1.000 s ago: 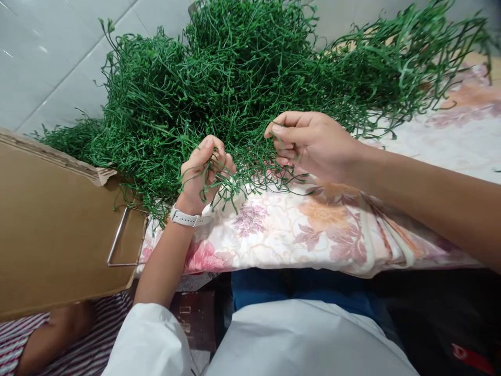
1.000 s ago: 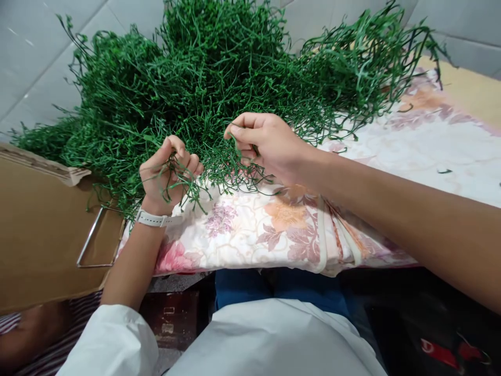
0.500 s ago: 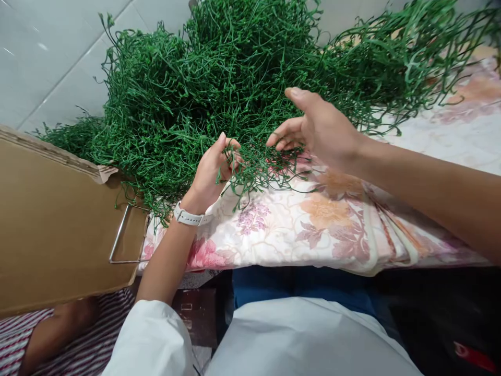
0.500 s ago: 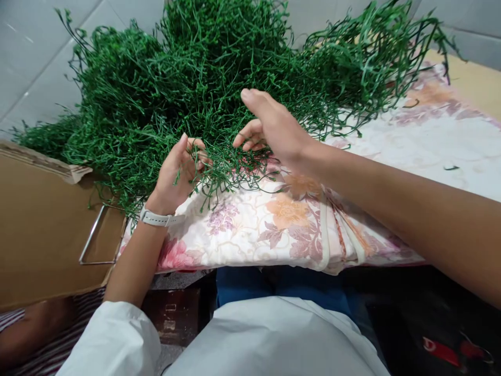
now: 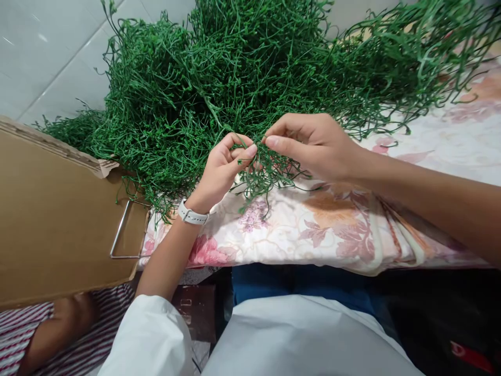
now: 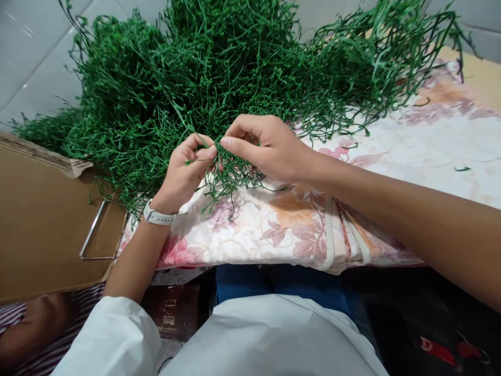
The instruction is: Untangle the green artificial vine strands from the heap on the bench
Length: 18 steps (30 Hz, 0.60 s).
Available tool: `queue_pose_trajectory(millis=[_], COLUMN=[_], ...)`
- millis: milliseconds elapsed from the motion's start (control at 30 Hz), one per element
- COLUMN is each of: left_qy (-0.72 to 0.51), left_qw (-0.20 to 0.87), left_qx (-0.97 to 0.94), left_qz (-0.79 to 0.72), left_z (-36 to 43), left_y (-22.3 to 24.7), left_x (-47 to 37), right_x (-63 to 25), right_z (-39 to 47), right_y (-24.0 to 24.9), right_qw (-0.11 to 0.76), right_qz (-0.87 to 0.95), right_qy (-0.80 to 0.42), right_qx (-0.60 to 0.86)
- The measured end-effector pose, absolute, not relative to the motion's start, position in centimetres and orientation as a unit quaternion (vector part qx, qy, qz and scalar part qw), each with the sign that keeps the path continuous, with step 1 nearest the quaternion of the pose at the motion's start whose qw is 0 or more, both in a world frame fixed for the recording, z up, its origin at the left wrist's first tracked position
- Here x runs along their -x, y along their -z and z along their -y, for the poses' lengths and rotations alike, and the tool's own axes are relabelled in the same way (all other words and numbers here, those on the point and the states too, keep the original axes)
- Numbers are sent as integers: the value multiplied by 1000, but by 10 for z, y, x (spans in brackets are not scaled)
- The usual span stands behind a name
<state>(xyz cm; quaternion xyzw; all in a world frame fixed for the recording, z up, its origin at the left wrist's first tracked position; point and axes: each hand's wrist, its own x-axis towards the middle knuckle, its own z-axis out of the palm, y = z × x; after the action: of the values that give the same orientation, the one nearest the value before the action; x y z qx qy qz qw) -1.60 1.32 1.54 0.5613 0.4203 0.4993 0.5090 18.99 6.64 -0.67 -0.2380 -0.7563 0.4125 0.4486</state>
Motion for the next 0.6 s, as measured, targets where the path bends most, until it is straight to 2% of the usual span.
queue_pose_trajectory(millis=[133, 300, 400, 500, 600], left_qy=[-489, -479, -460, -445, -433], left_qw=[484, 458, 425, 406, 395], left_qx=[-601, -653, -693, -725, -746], left_qz=[-407, -367, -356, -335, -315], left_z=[-15, -23, -23, -22, -23], left_y=[-11, -4, -6, -10, -8], left_x=[14, 18, 21, 24, 27], right_x=[-184, -182, -183, -184, -185], right_z=[-59, -61, -62, -61, -60], right_y=[7, 10, 10, 10, 9], right_qw=[420, 447, 434, 407, 421], right_qz=[714, 650, 637, 644, 695], right_qy=[-522, -587, -612, -624, -553], right_qx=[203, 182, 175, 173, 182])
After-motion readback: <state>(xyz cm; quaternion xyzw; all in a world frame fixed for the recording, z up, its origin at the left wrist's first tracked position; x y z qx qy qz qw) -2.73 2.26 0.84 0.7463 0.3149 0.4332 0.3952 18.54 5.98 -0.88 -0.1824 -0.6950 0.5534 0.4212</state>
